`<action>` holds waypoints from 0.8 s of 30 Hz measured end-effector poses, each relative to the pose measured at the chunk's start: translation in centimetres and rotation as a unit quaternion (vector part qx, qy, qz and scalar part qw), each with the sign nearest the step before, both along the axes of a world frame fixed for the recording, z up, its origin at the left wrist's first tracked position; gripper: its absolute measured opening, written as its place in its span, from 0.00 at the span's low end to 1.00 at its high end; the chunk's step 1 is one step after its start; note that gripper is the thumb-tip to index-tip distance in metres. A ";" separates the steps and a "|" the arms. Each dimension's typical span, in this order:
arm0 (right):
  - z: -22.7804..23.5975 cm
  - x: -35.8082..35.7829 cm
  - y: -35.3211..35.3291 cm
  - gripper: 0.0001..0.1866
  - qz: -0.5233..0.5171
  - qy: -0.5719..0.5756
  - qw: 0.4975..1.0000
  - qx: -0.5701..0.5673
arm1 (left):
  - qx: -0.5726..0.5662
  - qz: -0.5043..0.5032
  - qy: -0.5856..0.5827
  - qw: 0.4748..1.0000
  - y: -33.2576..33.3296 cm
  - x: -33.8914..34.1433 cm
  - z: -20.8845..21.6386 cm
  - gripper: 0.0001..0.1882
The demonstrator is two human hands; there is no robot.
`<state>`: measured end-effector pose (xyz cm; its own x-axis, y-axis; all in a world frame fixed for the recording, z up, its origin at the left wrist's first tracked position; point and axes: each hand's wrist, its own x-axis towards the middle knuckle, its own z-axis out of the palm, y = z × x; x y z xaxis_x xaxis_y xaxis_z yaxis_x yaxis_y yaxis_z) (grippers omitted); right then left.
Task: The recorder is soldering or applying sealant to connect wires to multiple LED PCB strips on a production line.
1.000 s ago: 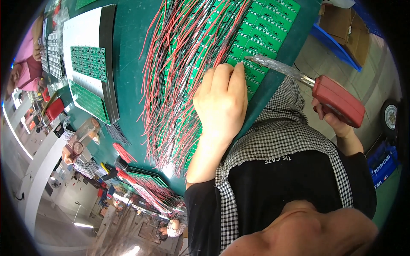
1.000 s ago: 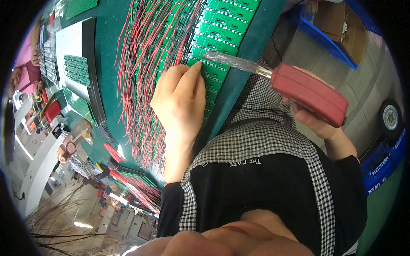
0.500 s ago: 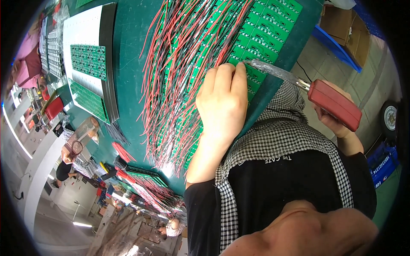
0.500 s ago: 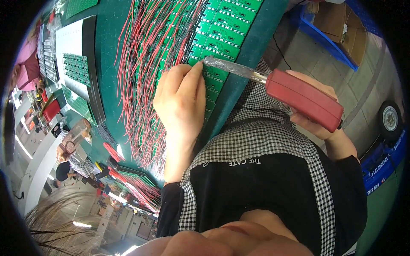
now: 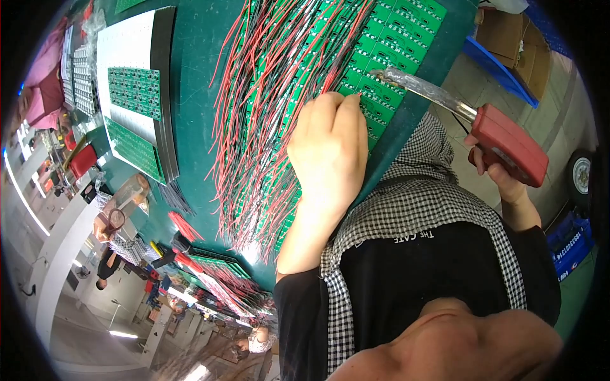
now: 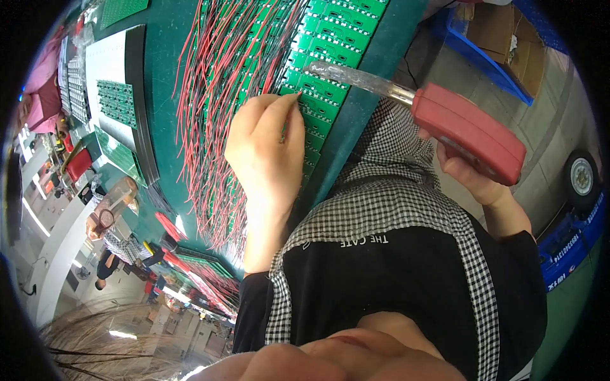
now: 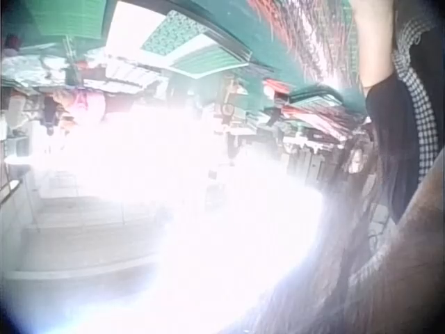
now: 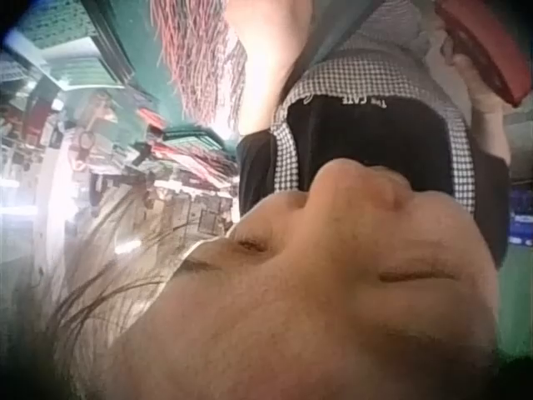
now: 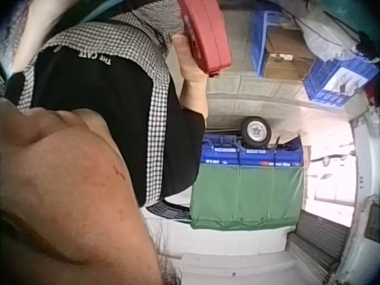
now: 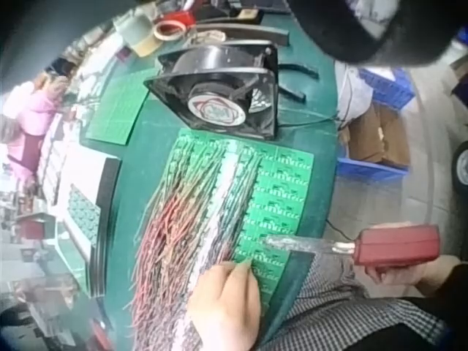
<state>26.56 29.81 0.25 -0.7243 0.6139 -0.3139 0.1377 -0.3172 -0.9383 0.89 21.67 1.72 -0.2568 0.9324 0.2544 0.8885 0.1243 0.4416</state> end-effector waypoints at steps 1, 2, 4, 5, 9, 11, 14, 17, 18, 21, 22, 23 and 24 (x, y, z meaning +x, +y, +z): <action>0.1 -0.1 0.1 0.33 0.001 -0.004 1.000 -0.005 | 0.000 0.000 0.000 1.000 0.1 0.0 0.0 0.08; 0.1 -0.1 0.1 0.33 0.000 -0.004 1.000 -0.005 | 0.009 0.012 -0.022 1.000 0.3 0.0 0.1 0.07; 0.2 -0.2 0.2 0.33 -0.002 -0.011 1.000 -0.006 | 0.019 0.022 -0.044 0.999 0.8 0.0 0.1 0.06; 0.3 -0.4 0.3 0.33 -0.003 -0.011 1.000 -0.006 | 0.005 0.044 -0.072 0.996 1.1 0.2 0.1 0.05; 0.5 -1.0 0.5 0.34 -0.011 -0.015 1.000 0.004 | -0.040 0.084 -0.071 0.993 1.9 0.4 0.0 0.03; 0.4 -1.0 0.4 0.34 -0.023 -0.015 1.000 0.009 | -0.036 0.082 -0.061 0.994 2.0 0.4 -0.2 0.03; 0.4 -0.9 0.3 0.35 -0.038 -0.019 0.999 0.015 | -0.036 0.082 -0.050 0.995 2.0 0.5 -0.2 0.03; 0.5 -0.6 0.4 0.36 -0.053 0.001 0.997 -0.049 | -0.039 0.085 -0.048 0.994 1.9 0.5 -0.1 0.03; 0.5 -0.5 0.5 0.34 -0.033 -0.020 0.999 -0.018 | -0.038 0.085 -0.048 0.994 1.9 0.5 -0.1 0.03; 0.7 -0.7 1.1 0.31 0.008 -0.045 0.997 0.063 | -0.041 0.086 -0.035 0.995 1.9 0.5 0.0 0.03; 0.7 -0.7 1.3 0.29 0.029 -0.049 0.992 0.112 | -0.042 0.086 -0.034 0.995 1.9 0.5 0.0 0.03; 0.7 -0.7 1.4 0.29 0.029 -0.049 0.992 0.112 | -0.041 0.087 -0.035 0.995 1.9 0.5 -0.1 0.03; 0.6 -0.7 1.5 0.30 0.034 -0.045 0.991 0.125 | -0.039 0.088 -0.036 0.995 2.0 0.5 -0.1 0.03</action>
<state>25.82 31.27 0.85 -0.7423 0.6321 -0.2223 0.2366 -0.0632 -0.9696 1.40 23.69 1.64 -0.4320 0.8881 0.1572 0.8166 0.3112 0.4861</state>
